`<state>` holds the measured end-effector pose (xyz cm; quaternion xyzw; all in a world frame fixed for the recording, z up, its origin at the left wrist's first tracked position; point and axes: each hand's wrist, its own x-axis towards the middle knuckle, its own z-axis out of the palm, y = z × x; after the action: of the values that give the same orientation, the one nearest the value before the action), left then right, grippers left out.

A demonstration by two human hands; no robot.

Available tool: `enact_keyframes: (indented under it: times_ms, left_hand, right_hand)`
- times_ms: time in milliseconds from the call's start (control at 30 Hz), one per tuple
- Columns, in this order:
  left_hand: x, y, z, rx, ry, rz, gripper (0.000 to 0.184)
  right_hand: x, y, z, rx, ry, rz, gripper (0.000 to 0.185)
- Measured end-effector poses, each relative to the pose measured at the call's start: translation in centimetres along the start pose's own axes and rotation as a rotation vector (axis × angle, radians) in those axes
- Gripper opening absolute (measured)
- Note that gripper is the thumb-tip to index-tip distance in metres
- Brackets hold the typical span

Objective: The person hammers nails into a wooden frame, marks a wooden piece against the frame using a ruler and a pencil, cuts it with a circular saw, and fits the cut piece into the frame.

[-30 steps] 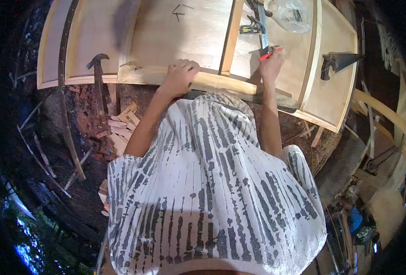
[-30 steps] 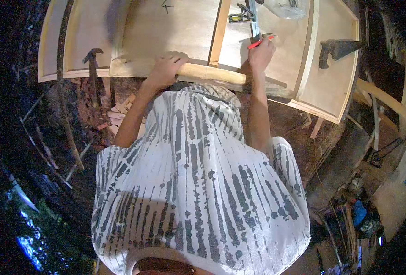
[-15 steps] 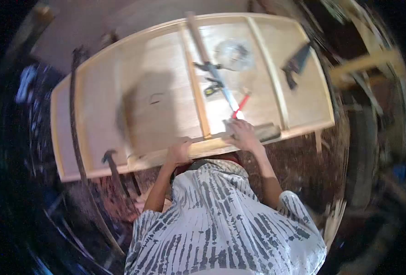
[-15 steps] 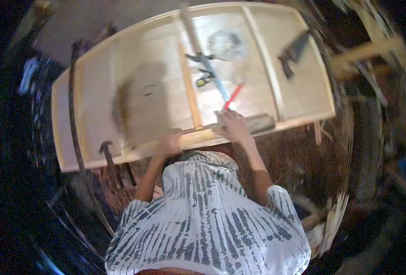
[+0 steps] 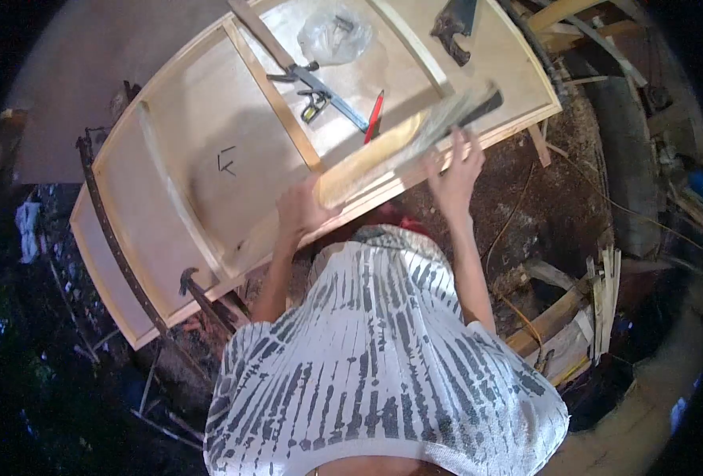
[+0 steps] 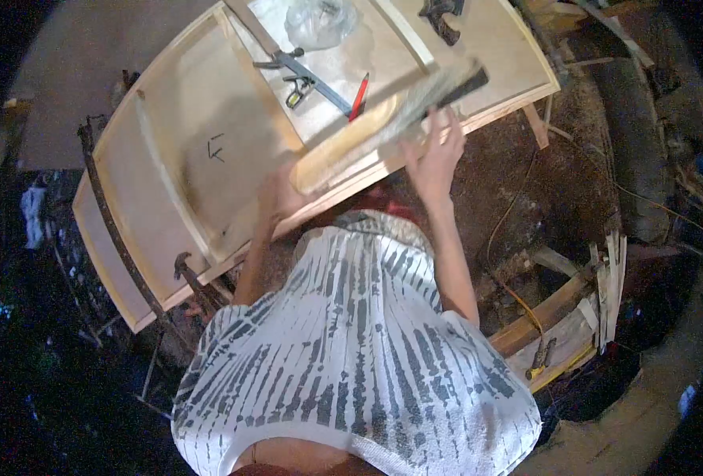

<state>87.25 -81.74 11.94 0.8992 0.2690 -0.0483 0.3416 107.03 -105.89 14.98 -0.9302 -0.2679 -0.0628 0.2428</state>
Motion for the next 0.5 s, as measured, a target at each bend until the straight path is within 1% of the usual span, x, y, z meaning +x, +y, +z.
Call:
enact_keyframes:
  times_ms: [33,67,100,133,167,200,267,300,367,400,433,467,500]
  left_hand:
    - [0.8,1.7,-0.4,0.011,-0.004,-0.018,0.075]
    - [1.6,3.6,-1.0,-0.043,-0.008,-0.061,0.077]
    - [2.2,5.3,-1.4,-0.099,0.007,-0.107,0.079]
    - [3.2,6.1,-1.1,-0.095,0.02,-0.106,0.079]
    - [4.4,6.9,-0.4,-0.152,0.06,-0.102,0.078]
    - [5.8,8.1,0.6,-0.214,0.101,-0.099,0.078]
    - [8.6,11.0,2.4,-0.249,0.156,-0.133,0.075]
    - [9.8,12.8,2.8,-0.245,0.183,-0.138,0.074]
    - [10.4,14.6,2.7,-0.252,0.268,-0.236,0.072]
    - [11.1,15.8,3.0,-0.27,0.224,-0.255,0.072]
    - [11.5,16.6,3.3,-0.291,0.191,-0.284,0.073]
    - [11.5,17.0,4.4,-0.368,0.219,-0.255,0.072]
    - [11.5,16.8,6.1,-0.445,0.279,-0.238,0.071]
  right_hand:
    - [1.1,1.6,-0.1,0.069,0.14,0.049,0.074]
    - [1.6,3.2,-0.2,0.085,0.128,0.05,0.074]
    - [2.8,4.8,-0.4,0.217,0.088,0.15,0.071]
    - [4.2,6.3,-0.3,0.334,0.06,0.253,0.068]
    - [5.2,7.6,-0.1,0.337,0.041,0.271,0.063]
    - [6.3,9.9,0.9,0.415,-0.056,0.331,0.061]
    - [8.5,12.2,1.3,0.454,-0.267,0.364,0.062]
    - [9.8,12.7,0.4,0.458,-0.293,0.332,0.062]
    - [12.3,10.8,-1.6,0.553,-0.34,0.307,0.06]
    - [12.9,12.1,-1.9,0.481,-0.276,0.172,0.066]
    - [14.2,12.8,-2.6,0.315,-0.217,-0.008,0.076]
    - [15.4,13.6,-3.8,0.236,-0.125,-0.223,0.077]
    - [16.7,12.4,-5.5,0.273,-0.166,-0.246,0.08]
